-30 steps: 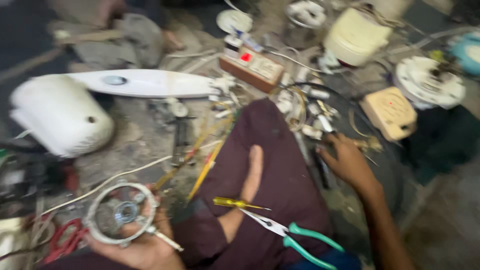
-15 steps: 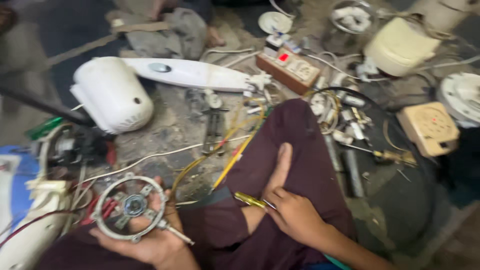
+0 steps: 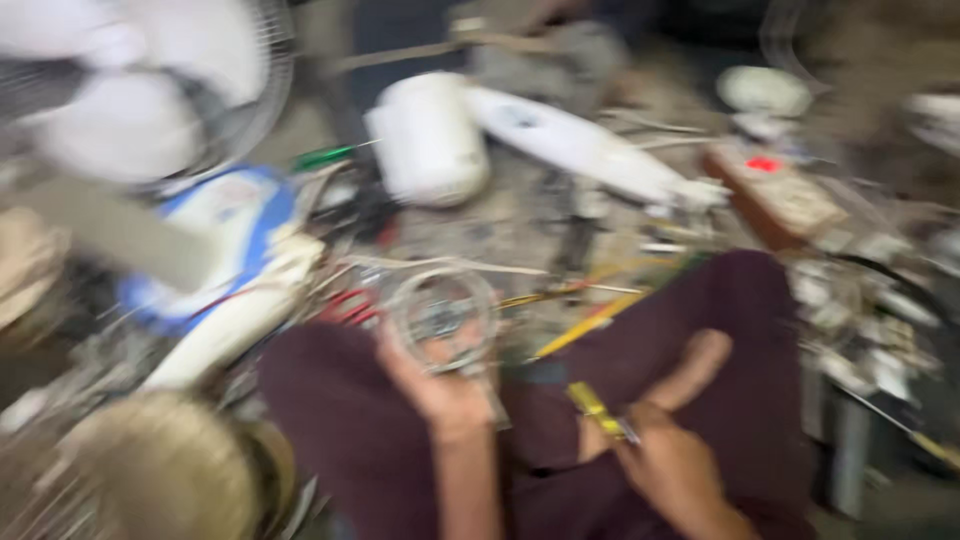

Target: The person sits on the floor and repairs a small electrical motor component. They use a screwdriver to adjust internal parts, apply glue from a bottle to secure components, and insert a copper-wound rotor into the housing.

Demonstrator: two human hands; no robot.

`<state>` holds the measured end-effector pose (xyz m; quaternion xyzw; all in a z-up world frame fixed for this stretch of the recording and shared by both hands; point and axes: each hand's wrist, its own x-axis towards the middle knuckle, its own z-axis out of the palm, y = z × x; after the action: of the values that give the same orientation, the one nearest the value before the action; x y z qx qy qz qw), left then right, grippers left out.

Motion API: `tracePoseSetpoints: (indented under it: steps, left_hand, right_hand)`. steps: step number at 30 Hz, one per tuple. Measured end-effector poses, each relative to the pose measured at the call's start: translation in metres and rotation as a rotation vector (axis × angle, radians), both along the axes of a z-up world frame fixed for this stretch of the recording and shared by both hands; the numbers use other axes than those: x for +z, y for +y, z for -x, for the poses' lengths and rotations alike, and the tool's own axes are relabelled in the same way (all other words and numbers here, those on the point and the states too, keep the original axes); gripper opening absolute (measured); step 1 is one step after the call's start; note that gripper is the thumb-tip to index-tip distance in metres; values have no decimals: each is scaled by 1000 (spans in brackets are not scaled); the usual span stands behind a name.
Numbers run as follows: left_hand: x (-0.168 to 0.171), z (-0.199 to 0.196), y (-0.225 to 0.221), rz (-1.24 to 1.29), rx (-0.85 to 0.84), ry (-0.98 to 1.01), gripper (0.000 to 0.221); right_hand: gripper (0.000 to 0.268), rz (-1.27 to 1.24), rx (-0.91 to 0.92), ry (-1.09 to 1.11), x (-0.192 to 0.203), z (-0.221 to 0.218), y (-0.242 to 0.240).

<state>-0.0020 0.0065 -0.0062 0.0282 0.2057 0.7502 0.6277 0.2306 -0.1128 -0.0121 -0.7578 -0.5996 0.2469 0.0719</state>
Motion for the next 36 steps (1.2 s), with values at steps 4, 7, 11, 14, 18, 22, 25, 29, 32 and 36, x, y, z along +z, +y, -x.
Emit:
tracePoseSetpoints:
  steps: [4, 7, 11, 14, 18, 22, 25, 29, 32, 36]
  left_hand:
    - [-9, -47, -38, 109, -161, -274, 60]
    - [-28, -85, -107, -26, -455, -254, 85]
    - [-57, -94, -155, 70, -492, -282, 84]
    - [-64, -74, -137, 60, -422, -253, 84]
    - [-50, -38, -105, 45, -284, -218, 83]
    - [-35, -25, -75, 39, -280, -213, 82]
    - [-32, -37, -51, 42, -333, -228, 82]
    - [-26, -35, -32, 45, -370, -210, 81]
    - [-21, -44, -25, 38, -361, -205, 81]
    - [-15, -32, -14, 23, -303, -178, 80]
  right_hand:
    - [28, 132, 111, 132, -10, -9, 43]
    - [29, 182, 120, 483, -21, -24, 84]
    - [30, 307, -50, 1101, -36, -30, 123]
    - [32, 254, 19, 1081, -53, -5, 183]
    - [36, -291, 628, 294, -85, 85, 250]
    - [30, -87, 543, -24, -96, 141, 246]
    - [39, -211, 881, 13, -95, 153, 241]
    - [58, -303, 936, -49, -94, 158, 243]
    - [53, -443, 835, 53, -100, 141, 242]
    - [50, -481, 701, 143, -105, 137, 240]
